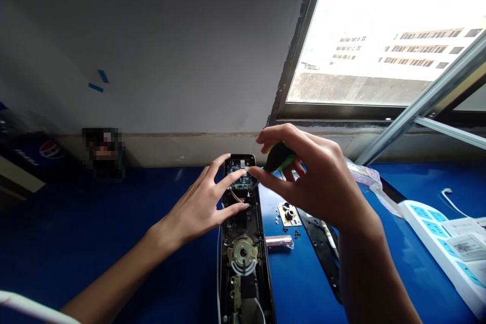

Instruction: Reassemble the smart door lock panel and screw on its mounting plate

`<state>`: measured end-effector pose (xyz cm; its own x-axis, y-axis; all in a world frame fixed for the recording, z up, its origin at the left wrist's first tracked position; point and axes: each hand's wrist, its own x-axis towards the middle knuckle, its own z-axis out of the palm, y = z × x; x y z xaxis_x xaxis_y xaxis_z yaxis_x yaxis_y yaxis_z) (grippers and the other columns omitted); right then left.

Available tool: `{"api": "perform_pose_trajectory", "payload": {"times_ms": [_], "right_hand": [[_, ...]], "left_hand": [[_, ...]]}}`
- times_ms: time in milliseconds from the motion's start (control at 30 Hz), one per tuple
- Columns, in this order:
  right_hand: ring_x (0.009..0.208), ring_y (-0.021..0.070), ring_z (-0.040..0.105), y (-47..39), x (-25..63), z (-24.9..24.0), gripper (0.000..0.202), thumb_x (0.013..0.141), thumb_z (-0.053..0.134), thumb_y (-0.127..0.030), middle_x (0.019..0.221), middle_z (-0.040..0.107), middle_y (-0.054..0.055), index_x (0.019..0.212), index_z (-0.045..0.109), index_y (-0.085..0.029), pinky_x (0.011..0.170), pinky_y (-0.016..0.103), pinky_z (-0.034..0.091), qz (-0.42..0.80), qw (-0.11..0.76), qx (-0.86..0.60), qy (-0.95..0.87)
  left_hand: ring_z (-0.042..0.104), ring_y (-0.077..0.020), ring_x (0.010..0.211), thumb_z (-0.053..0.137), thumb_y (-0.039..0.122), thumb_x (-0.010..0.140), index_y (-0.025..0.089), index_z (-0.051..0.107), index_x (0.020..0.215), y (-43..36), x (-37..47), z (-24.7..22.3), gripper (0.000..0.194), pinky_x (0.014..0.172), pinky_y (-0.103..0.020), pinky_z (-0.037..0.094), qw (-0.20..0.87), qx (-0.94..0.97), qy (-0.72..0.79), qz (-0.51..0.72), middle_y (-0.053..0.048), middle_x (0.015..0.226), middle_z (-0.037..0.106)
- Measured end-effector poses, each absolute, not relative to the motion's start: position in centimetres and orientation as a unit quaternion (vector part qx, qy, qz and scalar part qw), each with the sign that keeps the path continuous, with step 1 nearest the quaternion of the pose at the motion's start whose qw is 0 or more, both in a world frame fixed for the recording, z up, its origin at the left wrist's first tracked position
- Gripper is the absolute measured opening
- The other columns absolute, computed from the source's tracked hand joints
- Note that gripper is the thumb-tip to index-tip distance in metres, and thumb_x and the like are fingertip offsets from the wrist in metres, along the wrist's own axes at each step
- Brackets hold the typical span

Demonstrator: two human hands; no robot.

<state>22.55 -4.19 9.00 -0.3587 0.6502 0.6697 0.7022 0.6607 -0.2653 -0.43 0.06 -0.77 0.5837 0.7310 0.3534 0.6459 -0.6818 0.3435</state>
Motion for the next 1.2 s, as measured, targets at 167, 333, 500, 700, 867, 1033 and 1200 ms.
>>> {"api": "perform_pose_trajectory", "payload": {"times_ms": [167, 333, 500, 700, 867, 1033, 1200], "right_hand": [[0.081, 0.0113, 0.064, -4.2, 22.6, 9.0, 0.046, 0.081, 0.068, -0.007, 0.108, 0.072, 0.002, 0.125, 0.061, -0.021, 0.069, 0.025, 0.051, -0.021, 0.394, -0.394, -0.830], [0.071, 0.0097, 0.060, -4.1, 22.5, 8.9, 0.027, 0.090, 0.069, -0.015, 0.096, 0.072, 0.001, 0.116, 0.064, -0.021, 0.065, 0.025, 0.050, -0.042, 0.395, -0.415, -0.819], [0.085, 0.0152, 0.068, -4.4, 22.6, 9.2, 0.040, 0.082, 0.062, -0.005, 0.105, 0.072, 0.004, 0.119, 0.062, -0.022, 0.075, 0.030, 0.058, -0.039, 0.421, -0.400, -0.813], [0.084, 0.0176, 0.069, -5.3, 22.6, 9.6, 0.036, 0.081, 0.064, -0.006, 0.100, 0.072, 0.002, 0.112, 0.062, -0.025, 0.074, 0.036, 0.060, -0.039, 0.475, -0.406, -0.780], [0.093, 0.0207, 0.071, -6.0, 22.6, 10.1, 0.042, 0.078, 0.067, -0.003, 0.102, 0.071, 0.003, 0.113, 0.061, -0.026, 0.073, 0.038, 0.062, -0.006, 0.513, -0.387, -0.766], [0.085, 0.0186, 0.070, -6.5, 24.4, 11.0, 0.039, 0.079, 0.067, -0.004, 0.098, 0.073, 0.003, 0.112, 0.063, -0.025, 0.073, 0.035, 0.060, -0.049, 0.457, -0.434, -0.775], [0.066, 0.0135, 0.061, -5.9, 27.7, 10.7, 0.044, 0.076, 0.069, -0.012, 0.083, 0.069, -0.001, 0.118, 0.067, -0.023, 0.062, 0.030, 0.053, -0.027, 0.318, -0.502, -0.803]], "left_hand": [[0.034, -0.0381, 0.154, 0.063, 0.049, 0.100, 0.033, 0.058, 0.145, -0.1, -0.2, -0.5, 0.048, 0.121, -0.061, 0.046, 0.062, 0.888, 0.373, 0.260, -0.008, 0.167, 0.029], [0.035, -0.0365, 0.151, 0.064, 0.041, 0.101, 0.028, 0.066, 0.135, -0.3, 0.2, -0.5, 0.037, 0.122, -0.060, 0.044, 0.046, 0.894, 0.347, 0.281, -0.011, 0.162, 0.036], [0.039, -0.0351, 0.148, 0.065, 0.036, 0.100, 0.027, 0.067, 0.131, -0.3, 0.3, -0.5, 0.032, 0.120, -0.059, 0.046, 0.046, 0.886, 0.339, 0.314, -0.010, 0.154, 0.046], [0.040, -0.0342, 0.145, 0.069, 0.035, 0.099, 0.025, 0.071, 0.124, -0.1, 0.8, -0.9, 0.027, 0.118, -0.059, 0.047, 0.059, 0.886, 0.320, 0.330, -0.010, 0.144, 0.055], [0.044, -0.0310, 0.139, 0.064, 0.023, 0.102, 0.021, 0.075, 0.105, 0.0, 1.9, -1.4, 0.012, 0.112, -0.053, 0.052, 0.058, 0.885, 0.291, 0.360, -0.010, 0.130, 0.064], [0.060, -0.0256, 0.109, 0.057, 0.017, 0.104, 0.018, 0.075, 0.106, -0.4, 2.6, -0.3, 0.019, 0.091, -0.043, 0.058, 0.050, 0.897, 0.290, 0.331, -0.010, 0.108, 0.068], [0.067, -0.0188, 0.085, 0.055, 0.015, 0.102, 0.017, 0.075, 0.096, -0.1, 5.5, 2.1, 0.021, 0.076, -0.033, 0.056, 0.112, 0.935, 0.252, 0.225, -0.008, 0.101, 0.069]]}}
